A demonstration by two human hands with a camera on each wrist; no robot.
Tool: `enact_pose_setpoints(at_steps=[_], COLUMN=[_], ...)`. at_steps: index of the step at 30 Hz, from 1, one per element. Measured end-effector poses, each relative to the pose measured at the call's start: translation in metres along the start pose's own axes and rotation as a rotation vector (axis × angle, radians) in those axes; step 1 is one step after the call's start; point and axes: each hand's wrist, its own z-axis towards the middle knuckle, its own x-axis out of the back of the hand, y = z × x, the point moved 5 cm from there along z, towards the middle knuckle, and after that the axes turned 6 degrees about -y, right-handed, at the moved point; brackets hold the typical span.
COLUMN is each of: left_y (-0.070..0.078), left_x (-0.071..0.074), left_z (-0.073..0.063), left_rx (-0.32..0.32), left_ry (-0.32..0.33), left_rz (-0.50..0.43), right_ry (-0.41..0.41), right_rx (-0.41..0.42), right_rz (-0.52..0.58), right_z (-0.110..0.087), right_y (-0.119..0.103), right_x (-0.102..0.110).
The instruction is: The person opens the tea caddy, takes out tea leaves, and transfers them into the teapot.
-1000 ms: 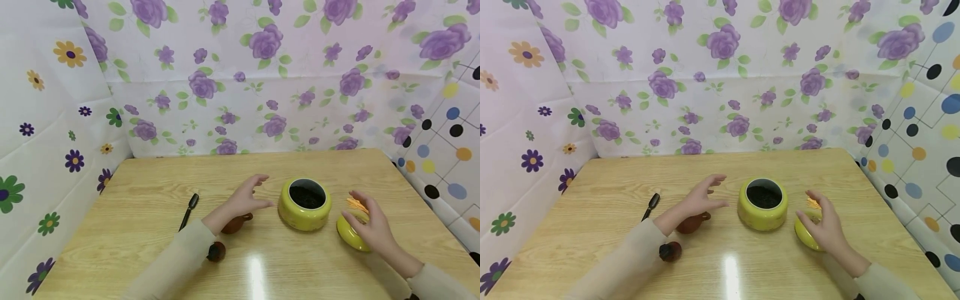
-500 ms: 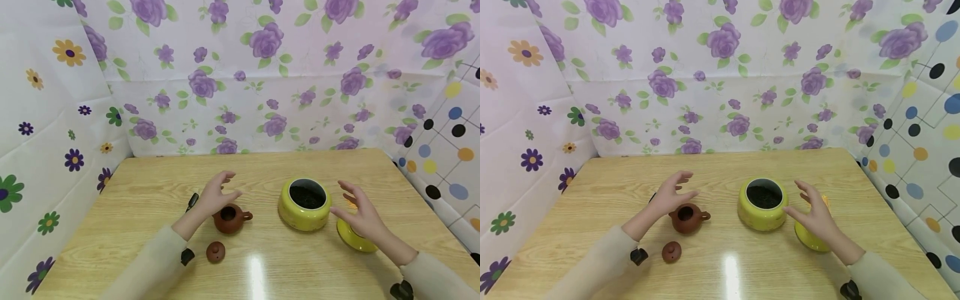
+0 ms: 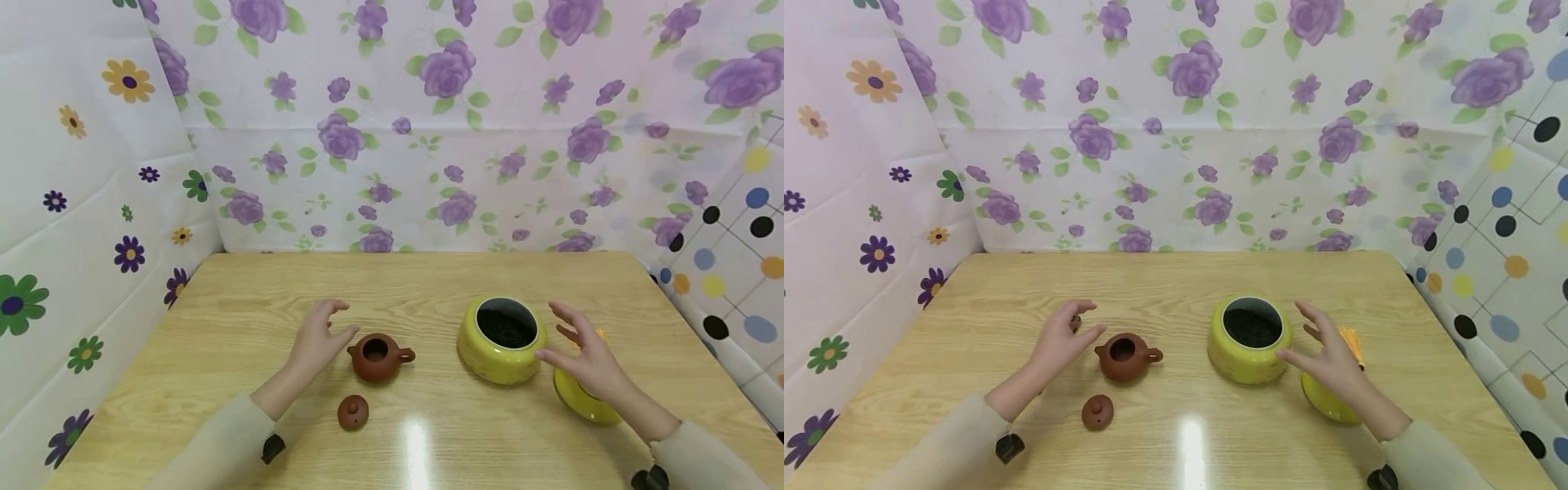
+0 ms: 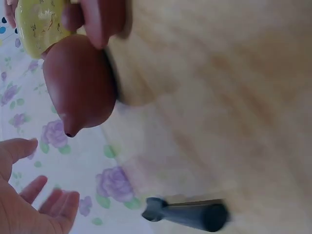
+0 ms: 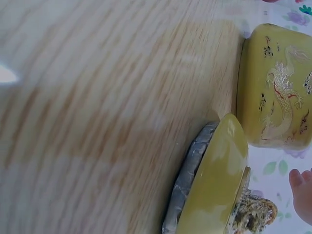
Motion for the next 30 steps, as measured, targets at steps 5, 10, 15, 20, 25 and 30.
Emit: enact_pose_setpoints(at_steps=[5,10,15,20,25,30], left_y=[-0.020,-0.034,-0.047,-0.058,-0.061,-0.063], left_x=[0.007,0.012,0.013,0.012,0.013,0.014], left_z=[-0.012,-0.021,-0.026,-0.031,-0.034,-0.036], left_rx=[0.087,0.148,0.201,0.198,0.216,0.292], left_ry=[0.034,0.036,0.016,0.027,0.008,-0.042], left_rz=[-0.012,0.027,0.040,0.049,0.027,-0.002], right_ry=[-0.014,-0.050,-0.065,-0.071,-0.064,-0.065], right_rx=[-0.014,-0.026,-0.022,-0.025,0.000,-0.006], right_rz=[0.009,0.014,-0.008,-0.011,0.013,0.008], right_z=[0.004,0.006,0.005,0.005,0.005,0.004], right_y=[0.004,0.007,0.010,0.011,0.008,0.006], right_x=[-0.005,-0.010,-0.012,-0.013,-0.013,-0.014])
